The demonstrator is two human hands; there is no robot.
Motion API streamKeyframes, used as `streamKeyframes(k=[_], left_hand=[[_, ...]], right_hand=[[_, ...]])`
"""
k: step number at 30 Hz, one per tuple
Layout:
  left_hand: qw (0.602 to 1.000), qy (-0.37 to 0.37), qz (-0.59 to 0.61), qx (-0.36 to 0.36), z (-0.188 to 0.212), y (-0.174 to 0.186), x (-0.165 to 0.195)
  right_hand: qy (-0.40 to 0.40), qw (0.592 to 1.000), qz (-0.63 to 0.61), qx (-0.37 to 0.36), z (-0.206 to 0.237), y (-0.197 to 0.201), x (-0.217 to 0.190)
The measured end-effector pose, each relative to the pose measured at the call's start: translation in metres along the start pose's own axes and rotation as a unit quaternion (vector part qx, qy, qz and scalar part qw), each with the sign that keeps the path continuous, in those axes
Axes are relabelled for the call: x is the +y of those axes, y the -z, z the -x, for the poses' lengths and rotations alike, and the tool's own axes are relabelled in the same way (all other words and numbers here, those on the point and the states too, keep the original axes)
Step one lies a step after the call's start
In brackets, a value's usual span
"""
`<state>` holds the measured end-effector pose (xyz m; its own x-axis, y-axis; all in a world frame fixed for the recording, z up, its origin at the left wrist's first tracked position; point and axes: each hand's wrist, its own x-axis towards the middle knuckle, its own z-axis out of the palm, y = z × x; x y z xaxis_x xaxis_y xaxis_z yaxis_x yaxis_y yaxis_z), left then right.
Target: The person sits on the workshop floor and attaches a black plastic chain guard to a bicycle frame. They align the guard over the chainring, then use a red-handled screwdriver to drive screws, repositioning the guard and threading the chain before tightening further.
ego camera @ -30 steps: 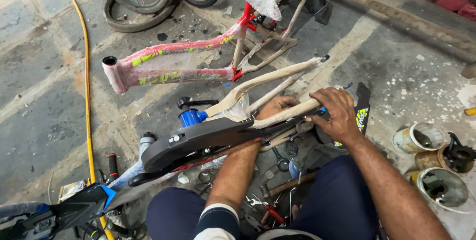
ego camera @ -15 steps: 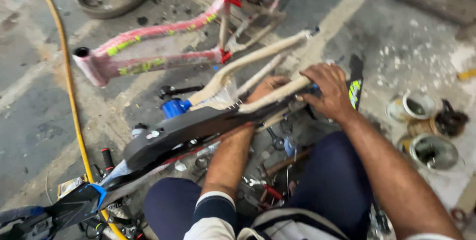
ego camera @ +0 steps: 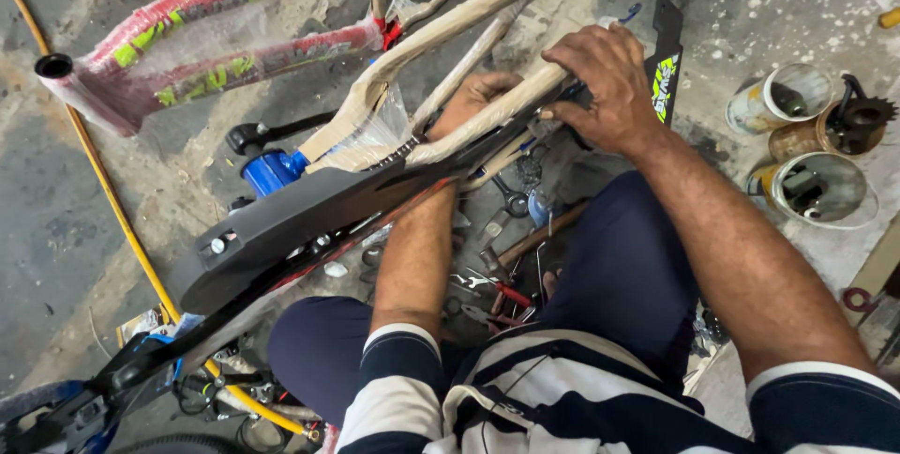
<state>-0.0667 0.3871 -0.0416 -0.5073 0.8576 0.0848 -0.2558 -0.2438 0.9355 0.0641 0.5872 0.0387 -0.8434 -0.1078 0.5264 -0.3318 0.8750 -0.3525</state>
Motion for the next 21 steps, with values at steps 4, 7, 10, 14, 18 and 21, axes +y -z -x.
streamKeyframes(k=[4,7,10,14,18,21], left_hand=[[0.999,-0.01,-0.046,-0.007,-0.001,-0.004,0.011],[0.999,0.008,-0.039,-0.016,-0.002,-0.003,0.013],[0.999,0.002,-0.017,-0.028,-0.001,-0.001,0.01],[0.999,-0.008,0.041,-0.032,-0.002,0.002,0.003],[1.0,0.0,0.017,-0.019,-0.006,0.003,-0.001],[0.999,-0.008,-0.041,-0.015,-0.005,0.001,0.004]], right_hand=[[0.007,1.0,-0.008,0.008,-0.001,0.0,0.001],[-0.002,1.0,-0.011,-0.003,-0.001,0.0,0.001],[-0.008,1.0,-0.001,-0.003,0.0,0.0,-0.001],[-0.008,1.0,0.0,-0.004,-0.001,0.0,-0.001],[-0.002,1.0,-0.001,-0.001,0.0,0.0,0.002],[-0.007,1.0,0.0,-0.007,0.001,-0.001,0.003]])
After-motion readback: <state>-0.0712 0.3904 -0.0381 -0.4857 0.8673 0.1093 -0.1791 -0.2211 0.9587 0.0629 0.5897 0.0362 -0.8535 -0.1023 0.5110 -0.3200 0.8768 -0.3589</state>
